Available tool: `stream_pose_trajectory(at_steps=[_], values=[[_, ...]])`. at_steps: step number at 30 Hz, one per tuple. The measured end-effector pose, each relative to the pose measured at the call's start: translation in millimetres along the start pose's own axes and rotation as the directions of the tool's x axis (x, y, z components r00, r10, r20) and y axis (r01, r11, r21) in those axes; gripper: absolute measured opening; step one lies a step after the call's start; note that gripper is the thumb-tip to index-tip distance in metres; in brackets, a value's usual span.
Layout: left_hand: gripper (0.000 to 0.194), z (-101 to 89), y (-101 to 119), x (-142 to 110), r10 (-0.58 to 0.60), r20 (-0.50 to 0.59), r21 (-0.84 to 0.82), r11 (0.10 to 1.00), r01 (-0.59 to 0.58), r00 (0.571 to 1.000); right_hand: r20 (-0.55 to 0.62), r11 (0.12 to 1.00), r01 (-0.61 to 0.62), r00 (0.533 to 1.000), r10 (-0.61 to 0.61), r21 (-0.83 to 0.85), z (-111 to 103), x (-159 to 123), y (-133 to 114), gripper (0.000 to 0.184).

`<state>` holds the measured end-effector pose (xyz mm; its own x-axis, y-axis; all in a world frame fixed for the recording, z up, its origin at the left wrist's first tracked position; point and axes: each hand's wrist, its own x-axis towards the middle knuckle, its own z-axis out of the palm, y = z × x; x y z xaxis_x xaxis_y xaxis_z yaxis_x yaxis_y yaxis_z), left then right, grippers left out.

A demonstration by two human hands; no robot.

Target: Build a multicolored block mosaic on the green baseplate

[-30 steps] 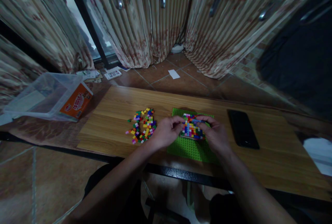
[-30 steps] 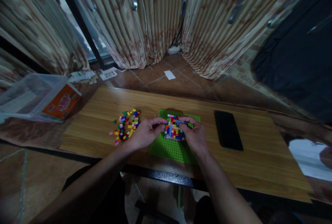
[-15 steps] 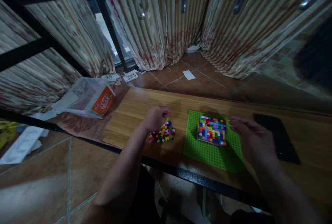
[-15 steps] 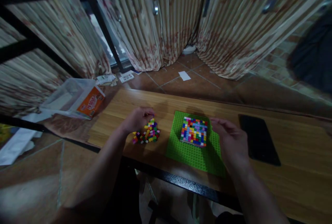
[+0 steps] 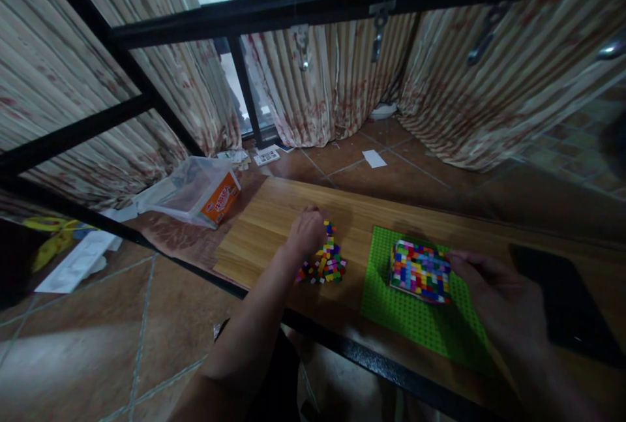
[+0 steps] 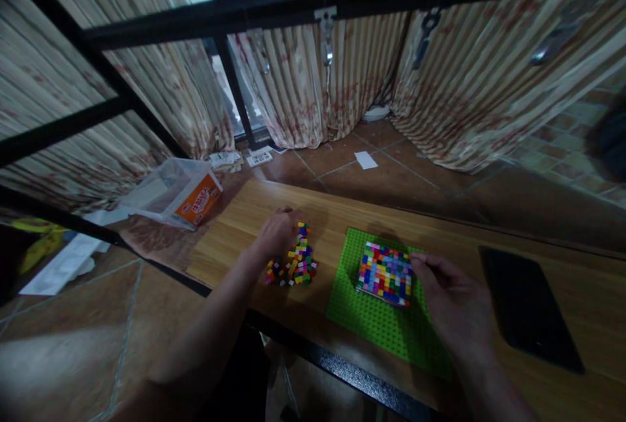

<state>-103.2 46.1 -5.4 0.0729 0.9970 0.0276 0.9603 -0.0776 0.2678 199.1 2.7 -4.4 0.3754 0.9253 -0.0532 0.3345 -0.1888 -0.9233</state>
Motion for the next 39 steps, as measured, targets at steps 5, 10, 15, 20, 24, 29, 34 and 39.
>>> stream_pose_trajectory(at_steps=[5, 10, 15, 20, 24, 29, 34, 39], values=[[0.029, 8.3, 13, 2, 0.067, 0.000, 0.031, 0.997, -0.067, 0.998, 0.004, 1.000, 0.008, 1.000, -0.008, -0.011, 0, 2, -1, 0.023], [0.026, 10.0, 20, 3, 0.039, 0.037, 0.074, 0.996, -0.042, 0.999, 0.013, 0.998, 0.030, 0.999, -0.029, -0.049, 0, 4, 4, 0.027], [0.024, 10.3, 24, 3, 0.060, 0.051, 0.090, 0.994, -0.064, 0.997, 0.000, 0.994, 0.106, 0.994, -0.106, -0.010, 3, 7, 13, 0.024], [0.020, 2.5, 29, 1, 0.079, -0.009, -0.054, 0.995, -0.080, 0.997, -0.028, 0.978, 0.201, 0.979, -0.203, -0.056, 4, 6, 13, 0.022], [0.017, -0.8, 43, -6, 0.119, 0.080, -0.645, 0.763, -0.040, 0.990, -0.037, 0.885, 0.459, 0.886, -0.462, -0.082, 7, -7, -3, 0.016], [0.021, 4.2, 75, -26, 0.238, 0.330, -0.944, 0.103, 0.314, 0.913, 0.219, 0.774, 0.633, 0.755, -0.619, 0.005, 18, -29, -23, 0.019], [0.034, 8.4, 92, -33, 0.336, 0.416, -0.859, -0.158, 0.486, 0.845, 0.289, 0.780, 0.616, 0.731, -0.618, 0.112, 24, -32, -19, 0.018], [0.031, 14.0, 93, -30, 0.318, 0.437, -0.852, -0.155, 0.501, 0.841, 0.305, 0.797, 0.589, 0.741, -0.599, 0.135, 26, -27, -15, 0.015]])
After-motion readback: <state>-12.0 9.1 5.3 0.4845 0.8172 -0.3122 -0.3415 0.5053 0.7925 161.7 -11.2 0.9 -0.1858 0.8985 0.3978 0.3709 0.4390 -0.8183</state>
